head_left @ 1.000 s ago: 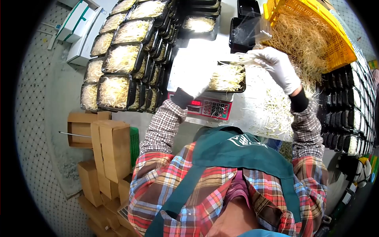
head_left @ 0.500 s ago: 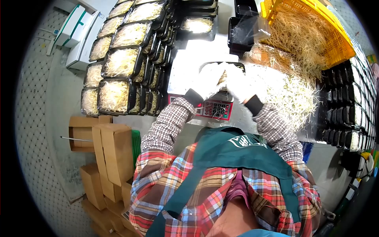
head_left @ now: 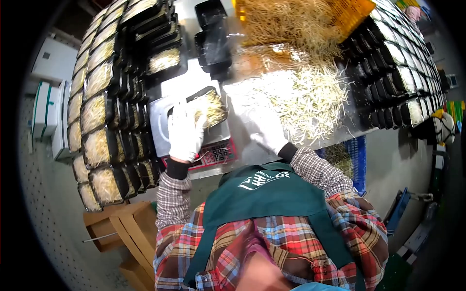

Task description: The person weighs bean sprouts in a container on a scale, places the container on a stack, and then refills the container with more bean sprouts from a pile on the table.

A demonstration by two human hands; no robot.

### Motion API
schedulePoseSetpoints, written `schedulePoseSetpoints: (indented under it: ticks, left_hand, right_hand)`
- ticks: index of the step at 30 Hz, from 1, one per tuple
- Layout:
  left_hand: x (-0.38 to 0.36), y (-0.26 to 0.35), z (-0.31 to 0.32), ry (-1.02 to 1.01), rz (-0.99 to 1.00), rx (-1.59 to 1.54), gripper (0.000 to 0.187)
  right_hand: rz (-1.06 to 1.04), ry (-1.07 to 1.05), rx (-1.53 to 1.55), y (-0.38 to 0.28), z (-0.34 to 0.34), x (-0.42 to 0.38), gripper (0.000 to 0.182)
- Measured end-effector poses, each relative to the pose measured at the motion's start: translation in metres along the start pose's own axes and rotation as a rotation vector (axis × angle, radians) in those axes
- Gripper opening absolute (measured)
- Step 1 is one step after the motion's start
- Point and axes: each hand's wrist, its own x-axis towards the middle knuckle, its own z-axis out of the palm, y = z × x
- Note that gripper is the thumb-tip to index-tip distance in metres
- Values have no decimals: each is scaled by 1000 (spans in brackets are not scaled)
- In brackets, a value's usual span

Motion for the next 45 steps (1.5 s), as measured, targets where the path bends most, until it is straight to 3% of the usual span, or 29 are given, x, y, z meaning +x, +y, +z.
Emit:
schedulePoseSetpoints:
  ticks: [2,3,4,6,7,8,9,10,14,15,16,18,19,20,22,23,25,28,30,31,34,35,37,38,39,40,42,43,45]
  left_hand:
    - [12,56,-9,114,26,-291,45]
    - [19,83,5,30,-28,-528,46]
    - [24,108,29,-52,-86,-764,46]
    - [40,146,90,76,17,-477,52]
    - [50,152,123,-80,-144,-457,57]
    - [63,158,151,-233,-302,-435,63]
    - [79,155,163,-318,-345,-343,77]
    - [71,148,225,-86,-386,-174,86]
    - [105,151,249,-118,-453,-90,87]
    - [122,172,221,-244,-455,-137,82]
    - [123,173,277,-66,-446,-196,82]
    - [151,215,271,-238,-492,-351,85]
    - [157,247,267,-77,-388,-716,87]
    - [159,274,297,-136,-240,-543,85]
    - [188,331,246,-455,40,-621,73]
    - [195,346,254,-364,195,-689,68]
    - [228,364,222,-322,21,-609,50]
    - [299,354,216,-305,-262,-619,39]
    - [347,339,243,-224,-410,-949,53]
    - [372,335,261,-225,-476,-1074,58]
    - [423,341,271,-385,-804,-1252,66]
    - [435,342,277,-450,-869,-1256,67]
    - [444,346,320,-441,-736,-1158,71]
    - [450,357,296,-430,-717,-1113,74]
    - [454,365,263,-424,-491,-907,78]
    - [463,375,245,-527,-511,-764,76]
    - [474,372,246,-494,-339,-655,80]
    - [476,371,236,-478,-290,-624,52]
    - [468,370,250,-398,-587,-1131,43]
  right_hand:
    - [-128,-347,-38,9,21,-17,79]
    - [-276,-253,-69,27,60,-37,74]
    - [-370,-296,-189,27,68,-44,62]
    - [-328,-406,-74,43,74,-43,54]
    - [-291,-635,-228,49,56,-28,50]
    - [-339,-388,-246,71,42,-28,46]
    - [-248,-254,-226,92,31,-24,45]
    - [-158,-121,-208,115,19,-19,45]
    - [-25,-88,-306,195,-66,-20,57]
    - [20,-83,-221,206,-95,-18,60]
    - [62,-81,-136,219,-117,-17,62]
    - [133,112,126,264,-144,-7,64]
    - [184,198,69,287,-155,1,71]
    - [236,282,16,309,-164,11,78]
    - [460,378,54,354,-167,39,96]
    - [546,342,99,370,-176,56,114]
    - [596,410,93,401,-178,93,118]
    - [597,441,94,424,-181,149,125]
    - [477,432,11,426,-181,183,127]
    - [481,320,-181,431,-174,199,133]
    - [191,373,-269,448,-146,221,144]
    - [304,242,-347,439,-147,227,139]
    - [518,-29,-503,411,-159,235,128]
    - [545,-18,-458,421,-156,240,119]
    - [572,-7,-414,434,-153,247,110]
    - [568,37,-374,436,-158,251,89]
    - [553,126,-293,443,-166,258,50]
    - [525,61,-320,447,-172,257,40]
    - [473,-39,-318,455,-182,256,26]
